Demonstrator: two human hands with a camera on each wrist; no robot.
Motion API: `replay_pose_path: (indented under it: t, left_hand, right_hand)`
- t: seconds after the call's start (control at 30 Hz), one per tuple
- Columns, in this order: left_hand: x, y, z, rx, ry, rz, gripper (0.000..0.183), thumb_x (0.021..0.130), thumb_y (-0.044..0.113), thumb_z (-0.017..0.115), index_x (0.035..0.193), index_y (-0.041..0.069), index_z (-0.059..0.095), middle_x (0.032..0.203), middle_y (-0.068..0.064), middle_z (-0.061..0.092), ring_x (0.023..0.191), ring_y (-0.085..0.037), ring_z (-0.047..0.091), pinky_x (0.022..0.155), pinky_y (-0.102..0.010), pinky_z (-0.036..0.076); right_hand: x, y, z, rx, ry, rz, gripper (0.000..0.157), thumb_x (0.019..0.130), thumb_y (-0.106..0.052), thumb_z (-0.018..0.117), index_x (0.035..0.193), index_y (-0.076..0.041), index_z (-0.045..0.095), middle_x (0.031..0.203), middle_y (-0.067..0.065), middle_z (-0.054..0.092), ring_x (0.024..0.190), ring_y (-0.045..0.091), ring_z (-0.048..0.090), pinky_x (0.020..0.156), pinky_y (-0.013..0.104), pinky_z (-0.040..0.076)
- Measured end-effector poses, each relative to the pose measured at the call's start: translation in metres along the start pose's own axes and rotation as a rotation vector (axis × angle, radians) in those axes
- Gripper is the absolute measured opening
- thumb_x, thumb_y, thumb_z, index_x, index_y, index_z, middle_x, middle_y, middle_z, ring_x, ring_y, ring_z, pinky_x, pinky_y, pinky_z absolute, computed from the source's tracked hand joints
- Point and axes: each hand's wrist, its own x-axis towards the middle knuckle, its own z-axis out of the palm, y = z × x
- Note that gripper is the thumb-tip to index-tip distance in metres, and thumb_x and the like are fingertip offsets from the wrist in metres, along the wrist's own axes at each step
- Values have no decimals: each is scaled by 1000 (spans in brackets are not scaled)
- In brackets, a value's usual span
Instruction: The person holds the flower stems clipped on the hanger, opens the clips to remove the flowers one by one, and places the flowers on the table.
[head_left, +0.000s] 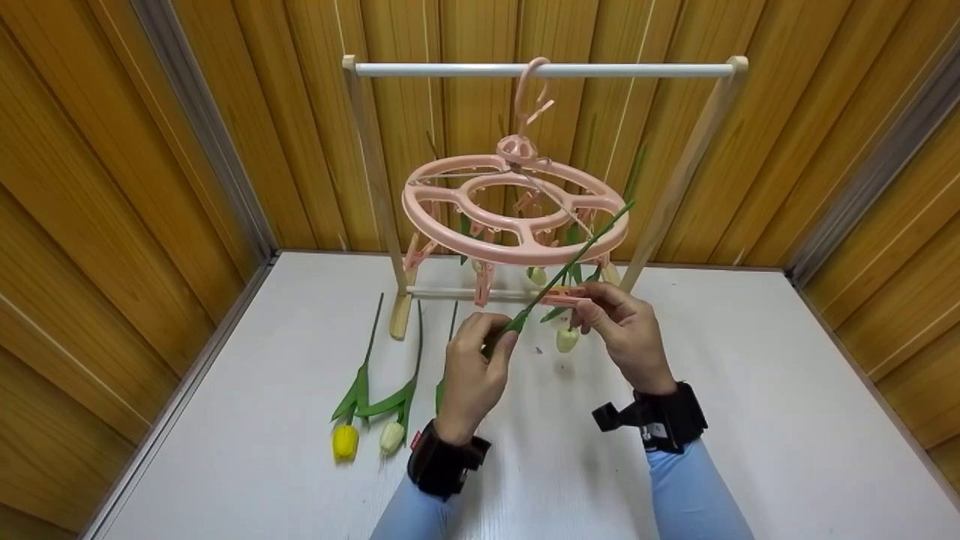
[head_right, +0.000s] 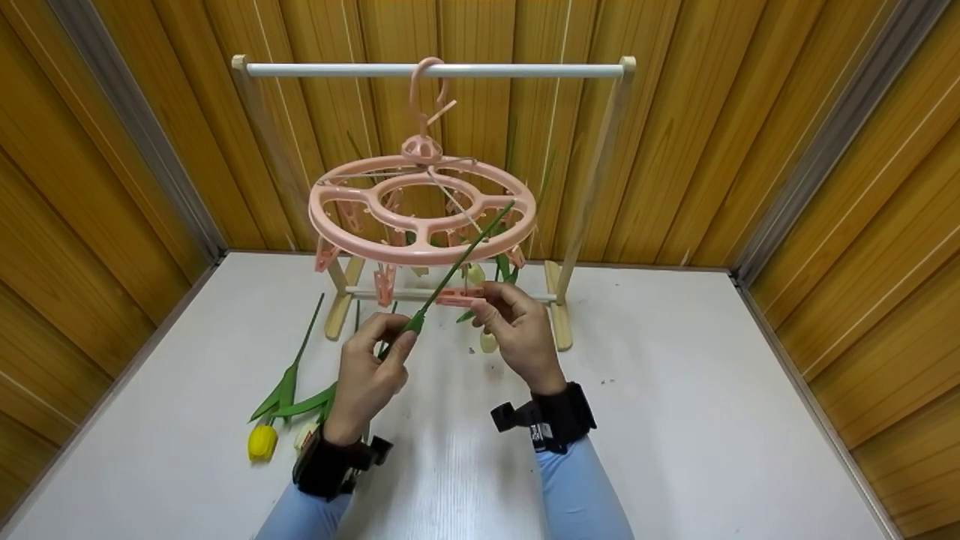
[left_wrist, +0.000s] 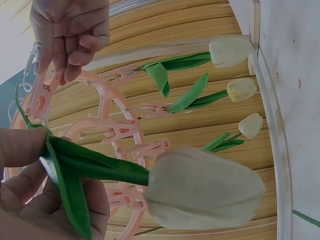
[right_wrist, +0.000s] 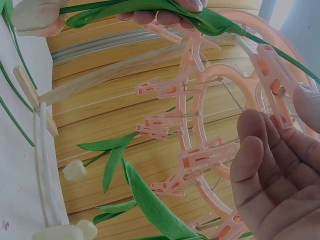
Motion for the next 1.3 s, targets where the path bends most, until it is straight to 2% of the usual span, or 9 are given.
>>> replay_pose_path:
  t: [0.13, 0.27, 0.37, 0.6, 0.8, 1.0, 1.3]
  left_hand:
    - [-1, -1, -1, -11, 1, -3, 7, 99, 10, 70, 103, 5, 72, 93, -5, 67, 84, -16, 63, 76, -33, 53]
    - [-1, -1, -2, -14, -1, -11, 6, 98, 9, 71, 102, 5, 73, 94, -5, 68, 86, -16, 64, 76, -33, 54]
    - [-1, -1, -2, -13, -4, -17, 6, 97, 9, 71, 102, 5, 73, 94, -5, 69, 86, -16, 64, 77, -34, 55]
    - [-2, -1, -2, -3, 1, -13, 6, 97, 9, 72, 101, 5, 74, 93, -4, 68, 85, -16, 65, 76, -34, 55]
    - [-2, -1, -3, 9, 3, -10, 7, 97, 10, 72, 101, 5, 74, 92, -4, 68, 85, -16, 63, 76, -33, 54]
    - [-2, -1, -4, 17, -4, -20, 7, 96, 10, 73, 101, 5, 74, 92, -4, 67, 85, -16, 63, 75, -33, 53]
    - [-1, 0, -5, 23, -5, -23, 7, 95, 8, 74, 101, 5, 75, 92, -4, 68, 84, -16, 63, 73, -32, 54]
  right_hand:
    - [-1, 1, -1, 4, -8, 19, 25, 102, -2, 60, 123, 11, 66, 97, 5, 74, 77, 17, 66, 67, 24, 53]
    - [-2, 3, -1, 9, -14, 32, 27, 102, -2, 62, 125, 11, 64, 100, 15, 72, 79, 17, 65, 67, 24, 53]
    - [-2, 2, 0, 11, -16, 49, 27, 102, -2, 61, 126, 9, 64, 104, 17, 71, 80, 18, 66, 68, 24, 54]
    - [-1, 1, -1, 25, -40, 62, 29, 105, -5, 57, 130, 10, 60, 107, 6, 72, 82, 18, 67, 71, 25, 55]
    - [1, 3, -1, 21, -47, 57, 31, 107, -6, 54, 132, 12, 58, 107, 21, 70, 82, 17, 67, 70, 25, 55]
    - [2, 3, -2, 45, -57, 54, 34, 107, -6, 53, 135, 14, 55, 110, 8, 72, 83, 15, 68, 71, 24, 55]
    - [1, 4, -5, 72, -57, 48, 32, 107, -5, 53, 133, 13, 57, 111, 22, 67, 82, 16, 68, 71, 25, 55]
